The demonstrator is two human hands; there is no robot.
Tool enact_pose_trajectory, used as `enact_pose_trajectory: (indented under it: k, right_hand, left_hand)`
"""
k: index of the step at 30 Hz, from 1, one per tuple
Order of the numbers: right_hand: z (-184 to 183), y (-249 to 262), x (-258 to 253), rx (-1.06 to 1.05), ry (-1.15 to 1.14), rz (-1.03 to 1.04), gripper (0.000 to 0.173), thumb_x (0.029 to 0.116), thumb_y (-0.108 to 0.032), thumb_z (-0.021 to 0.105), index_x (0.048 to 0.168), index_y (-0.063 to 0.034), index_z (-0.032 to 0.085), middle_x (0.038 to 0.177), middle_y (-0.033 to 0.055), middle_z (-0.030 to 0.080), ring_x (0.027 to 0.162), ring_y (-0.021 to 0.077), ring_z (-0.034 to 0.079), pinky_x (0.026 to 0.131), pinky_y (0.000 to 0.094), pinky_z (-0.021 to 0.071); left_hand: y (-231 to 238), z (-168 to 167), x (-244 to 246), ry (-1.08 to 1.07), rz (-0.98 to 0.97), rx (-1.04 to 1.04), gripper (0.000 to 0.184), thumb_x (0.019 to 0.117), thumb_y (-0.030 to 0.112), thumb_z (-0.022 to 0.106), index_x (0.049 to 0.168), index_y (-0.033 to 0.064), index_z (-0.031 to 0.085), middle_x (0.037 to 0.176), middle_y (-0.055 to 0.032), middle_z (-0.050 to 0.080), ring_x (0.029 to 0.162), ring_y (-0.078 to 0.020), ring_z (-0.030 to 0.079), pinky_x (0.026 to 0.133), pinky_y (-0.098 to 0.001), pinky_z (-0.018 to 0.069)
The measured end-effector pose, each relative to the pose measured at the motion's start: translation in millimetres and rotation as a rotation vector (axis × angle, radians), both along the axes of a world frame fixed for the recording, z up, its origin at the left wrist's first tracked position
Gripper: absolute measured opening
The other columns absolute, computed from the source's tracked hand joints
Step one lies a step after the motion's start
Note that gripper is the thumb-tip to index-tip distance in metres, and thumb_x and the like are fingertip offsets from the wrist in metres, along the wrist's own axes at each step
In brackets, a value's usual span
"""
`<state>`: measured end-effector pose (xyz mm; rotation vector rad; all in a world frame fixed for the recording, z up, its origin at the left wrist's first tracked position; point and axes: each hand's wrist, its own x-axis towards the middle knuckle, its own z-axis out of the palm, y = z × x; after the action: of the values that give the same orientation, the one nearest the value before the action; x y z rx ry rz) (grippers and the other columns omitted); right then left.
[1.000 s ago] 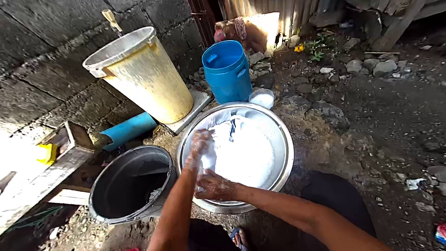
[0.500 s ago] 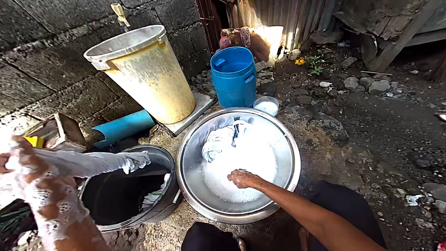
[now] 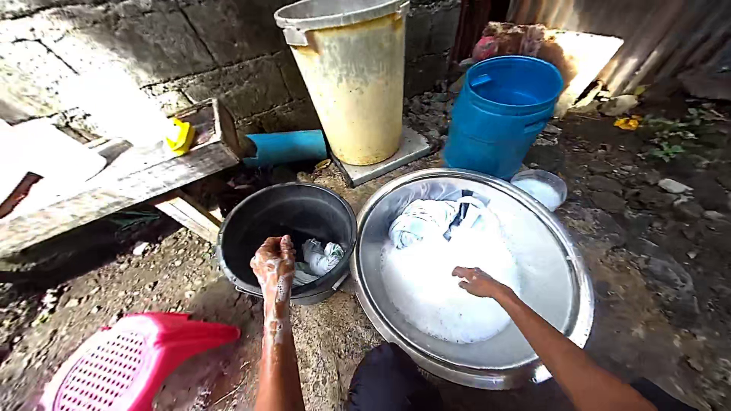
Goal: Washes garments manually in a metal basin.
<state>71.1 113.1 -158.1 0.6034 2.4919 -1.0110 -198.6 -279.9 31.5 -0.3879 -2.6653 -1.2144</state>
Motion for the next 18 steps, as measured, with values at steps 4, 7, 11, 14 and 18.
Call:
enact_pose_trajectory:
  k: [4, 7, 11, 14, 18]
  right_hand:
    - [3, 45, -21, 0.194, 0.030, -0.115, 0.059, 0.0959, -0.009, 0.064, 0.151, -0.0028, 0.046, 0.156, 0.0283, 0.040, 0.141, 0.0488, 0.044, 0.114, 0.0644, 0.0370]
    - [7, 75, -40, 0.371, 0.039, -0.075, 0.066, 0.0885, -0.001, 0.069, 0.151, 0.0019, 0.046, 0.161, 0.0301, 0.032, 0.145, 0.0542, 0.033, 0.114, 0.0686, 0.0336]
    - [17, 100, -64, 0.491, 0.042, -0.026, 0.083, 0.0840, 0.010, 0.068, 0.159, -0.0051, 0.036, 0.169, 0.0233, 0.019, 0.156, 0.0502, 0.010, 0.112, 0.0797, 0.0206]
    - [7, 122, -80, 0.520, 0.035, -0.023, 0.085, 0.0903, 0.009, 0.061, 0.164, -0.0179, 0.028, 0.172, 0.0177, 0.011, 0.158, 0.0438, 0.003, 0.115, 0.0810, 0.0111]
    - [-27, 141, -101, 0.430, -0.029, -0.083, 0.105, 0.0816, 0.008, 0.071, 0.166, -0.0284, 0.020, 0.171, 0.0198, 0.014, 0.156, 0.0481, 0.011, 0.111, 0.0826, 0.0188]
  left_hand:
    - [3, -6, 3, -0.030, 0.072, 0.159, 0.027, 0.1043, 0.023, 0.056, 0.109, -0.0009, 0.068, 0.092, -0.0124, 0.074, 0.079, -0.0196, 0.073, 0.079, -0.0429, 0.0600]
    - [3, -12, 0, -0.039, 0.018, 0.312, 0.025, 0.1032, 0.022, 0.058, 0.107, -0.0002, 0.067, 0.090, -0.0082, 0.075, 0.076, -0.0142, 0.074, 0.073, -0.0336, 0.0624]
    - [-3, -12, -1, -0.042, -0.122, 0.336, 0.025, 0.1032, 0.023, 0.056, 0.106, 0.0004, 0.067, 0.090, -0.0036, 0.074, 0.076, -0.0118, 0.074, 0.072, -0.0295, 0.0631]
    - [-4, -13, 0, -0.007, -0.217, 0.307, 0.027, 0.1037, 0.026, 0.054, 0.105, 0.0009, 0.065, 0.090, 0.0000, 0.074, 0.076, -0.0094, 0.073, 0.071, -0.0274, 0.0634]
    - [-6, -13, -1, 0.013, -0.293, 0.289, 0.022, 0.1046, 0.019, 0.051, 0.103, -0.0009, 0.061, 0.090, 0.0035, 0.073, 0.076, -0.0069, 0.073, 0.072, -0.0264, 0.0632]
